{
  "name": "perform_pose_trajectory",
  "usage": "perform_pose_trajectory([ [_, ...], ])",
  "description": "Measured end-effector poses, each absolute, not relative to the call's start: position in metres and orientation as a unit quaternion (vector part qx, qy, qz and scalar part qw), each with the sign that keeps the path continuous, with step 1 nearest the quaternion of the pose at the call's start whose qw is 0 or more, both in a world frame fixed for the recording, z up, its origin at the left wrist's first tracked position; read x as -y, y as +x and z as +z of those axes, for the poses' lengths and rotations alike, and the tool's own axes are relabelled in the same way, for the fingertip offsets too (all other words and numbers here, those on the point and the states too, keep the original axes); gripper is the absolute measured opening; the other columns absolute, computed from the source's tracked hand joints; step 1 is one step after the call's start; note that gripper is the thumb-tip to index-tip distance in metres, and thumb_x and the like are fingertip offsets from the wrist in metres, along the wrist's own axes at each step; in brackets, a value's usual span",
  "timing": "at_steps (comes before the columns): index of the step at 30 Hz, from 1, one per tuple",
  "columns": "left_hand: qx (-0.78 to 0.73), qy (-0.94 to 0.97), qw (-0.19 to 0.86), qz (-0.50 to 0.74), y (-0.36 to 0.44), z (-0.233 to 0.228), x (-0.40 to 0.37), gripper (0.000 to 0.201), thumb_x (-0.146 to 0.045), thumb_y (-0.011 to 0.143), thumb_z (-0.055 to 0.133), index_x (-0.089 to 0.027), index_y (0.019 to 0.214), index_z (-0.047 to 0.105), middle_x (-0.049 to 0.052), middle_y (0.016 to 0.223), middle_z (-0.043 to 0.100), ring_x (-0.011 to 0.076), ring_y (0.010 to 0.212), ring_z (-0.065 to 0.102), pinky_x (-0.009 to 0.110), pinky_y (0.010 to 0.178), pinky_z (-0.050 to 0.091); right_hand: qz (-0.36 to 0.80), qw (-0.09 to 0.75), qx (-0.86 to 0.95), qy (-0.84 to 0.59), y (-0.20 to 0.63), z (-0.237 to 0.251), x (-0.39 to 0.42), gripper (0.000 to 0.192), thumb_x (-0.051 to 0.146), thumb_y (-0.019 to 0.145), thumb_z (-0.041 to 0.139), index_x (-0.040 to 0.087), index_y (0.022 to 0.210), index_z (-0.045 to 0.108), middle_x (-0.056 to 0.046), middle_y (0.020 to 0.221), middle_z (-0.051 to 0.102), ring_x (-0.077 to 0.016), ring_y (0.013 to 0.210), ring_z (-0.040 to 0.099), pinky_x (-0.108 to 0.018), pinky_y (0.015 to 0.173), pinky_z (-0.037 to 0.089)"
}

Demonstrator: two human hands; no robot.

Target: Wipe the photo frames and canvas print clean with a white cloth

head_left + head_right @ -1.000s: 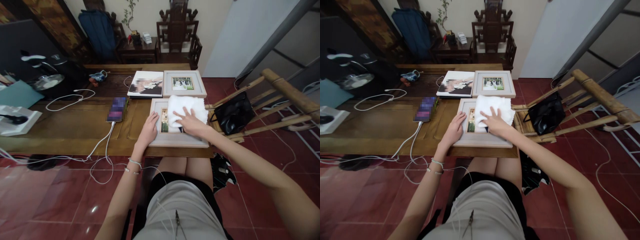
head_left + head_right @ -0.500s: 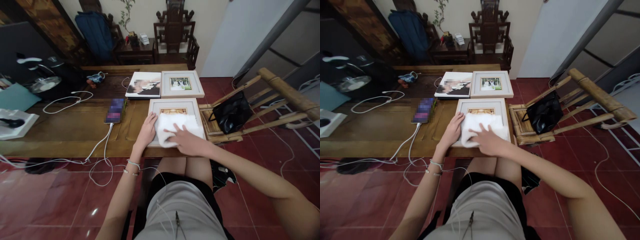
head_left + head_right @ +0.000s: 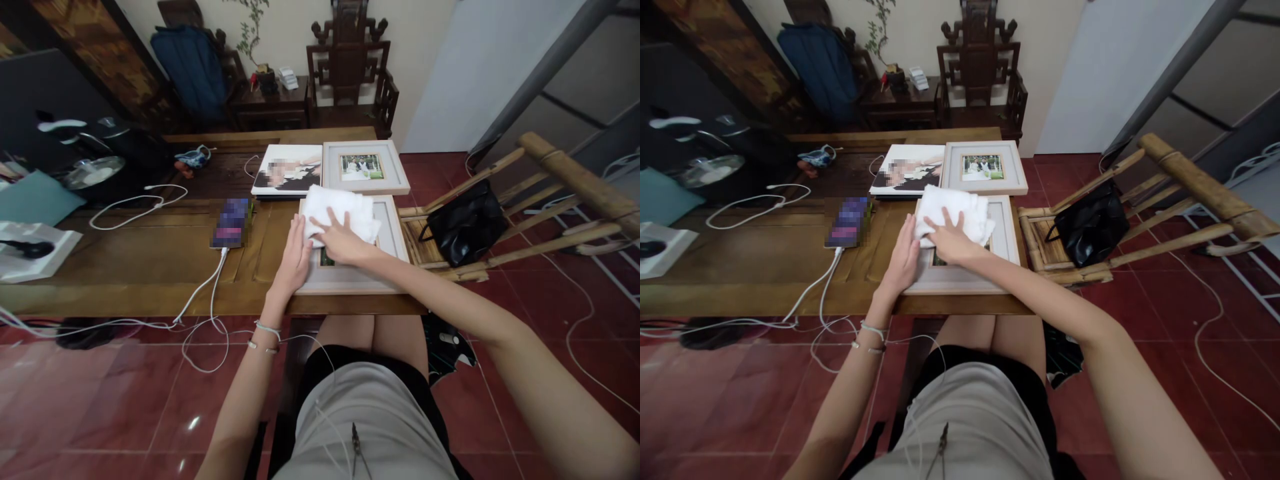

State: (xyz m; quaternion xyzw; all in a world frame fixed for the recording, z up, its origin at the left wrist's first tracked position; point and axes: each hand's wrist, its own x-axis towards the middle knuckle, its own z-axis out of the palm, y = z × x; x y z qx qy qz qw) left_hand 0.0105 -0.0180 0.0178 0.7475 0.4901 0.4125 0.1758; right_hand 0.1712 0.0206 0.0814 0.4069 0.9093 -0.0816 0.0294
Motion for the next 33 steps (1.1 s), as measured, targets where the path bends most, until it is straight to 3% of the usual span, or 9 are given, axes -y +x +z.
perform_pose_trajectory([
  [6, -0.478, 0.736, 0.199, 0.436, 0.009, 0.017, 0.018, 0.055, -0.046, 0.1, 0.018, -0.023, 0.15, 0.023, 0.008, 0.158, 0.023, 0.0231, 0.146, 0.02, 0.043, 0.121, 0.017, -0.119, 0.108, -0.931, 0.327, 0.19, 0.103, 0.055, 0.057, 0.001, 0.077, 0.041, 0.023, 0.125, 0.062, -0.003, 0.155, 0.029, -0.0452, 0.141, 0.015, -0.075, 0.099, 0.028],
  [10, -0.512, 0.73, 0.205, 0.403, 0.01, 0.01, 0.015, 0.058, -0.039, 0.098, 0.036, -0.018, 0.15, 0.022, 0.012, 0.157, 0.023, 0.0259, 0.146, 0.02, 0.046, 0.12, 0.017, -0.095, 0.142, -0.906, 0.387, 0.22, 0.114, 0.084, 0.054, 0.003, 0.076, 0.045, 0.019, 0.124, 0.062, -0.008, 0.155, 0.029, -0.0488, 0.137, 0.022, -0.072, 0.097, 0.033],
  [13, -0.506, 0.753, 0.177, 0.383, 0.01, 0.003, 0.012, 0.054, -0.025, 0.095, 0.04, -0.013, 0.147, 0.029, 0.015, 0.155, 0.027, 0.027, 0.146, 0.02, 0.048, 0.12, 0.017, -0.079, 0.182, -0.877, 0.438, 0.235, 0.118, 0.093, 0.049, 0.003, 0.076, 0.047, 0.016, 0.119, 0.066, -0.01, 0.154, 0.031, -0.052, 0.135, 0.025, -0.073, 0.096, 0.034],
  [17, -0.489, 0.762, 0.155, 0.394, 0.01, 0.002, 0.011, 0.05, -0.011, 0.092, 0.034, -0.015, 0.142, 0.038, 0.013, 0.153, 0.033, 0.0251, 0.146, 0.02, 0.05, 0.12, 0.02, -0.068, 0.15, -0.895, 0.414, 0.227, 0.11, 0.095, 0.046, 0.006, 0.078, 0.049, 0.016, 0.118, 0.066, -0.011, 0.154, 0.03, -0.0518, 0.135, 0.025, -0.073, 0.097, 0.032],
  [24, -0.473, 0.787, 0.155, 0.364, 0.009, 0.012, 0.016, 0.051, -0.006, 0.09, 0.031, -0.015, 0.139, 0.043, 0.012, 0.148, 0.042, 0.0204, 0.14, 0.034, 0.045, 0.118, 0.029, -0.046, 0.057, -0.941, 0.332, 0.198, 0.082, 0.086, 0.039, 0.007, 0.084, 0.044, 0.017, 0.112, 0.07, -0.008, 0.154, 0.031, -0.0458, 0.139, 0.021, -0.069, 0.105, 0.026],
  [29, -0.477, 0.804, 0.126, 0.333, 0.01, 0.011, 0.016, 0.047, -0.009, 0.092, 0.032, -0.005, 0.136, 0.045, 0.018, 0.145, 0.044, 0.023, 0.141, 0.033, 0.045, 0.117, 0.029, -0.037, 0.101, -0.916, 0.385, 0.241, 0.093, 0.093, 0.042, 0.004, 0.078, 0.049, 0.019, 0.109, 0.071, -0.004, 0.153, 0.033, -0.0402, 0.14, 0.024, -0.064, 0.107, 0.028],
  [33, -0.484, 0.81, 0.119, 0.31, 0.011, 0.011, 0.016, 0.044, -0.017, 0.095, 0.034, -0.008, 0.137, 0.045, 0.017, 0.144, 0.046, 0.0239, 0.141, 0.033, 0.047, 0.116, 0.03, 0.014, 0.13, -0.884, 0.449, 0.284, 0.108, 0.107, 0.043, 0.001, 0.074, 0.049, 0.021, 0.103, 0.073, -0.004, 0.147, 0.042, -0.0393, 0.137, 0.032, -0.064, 0.104, 0.034],
])
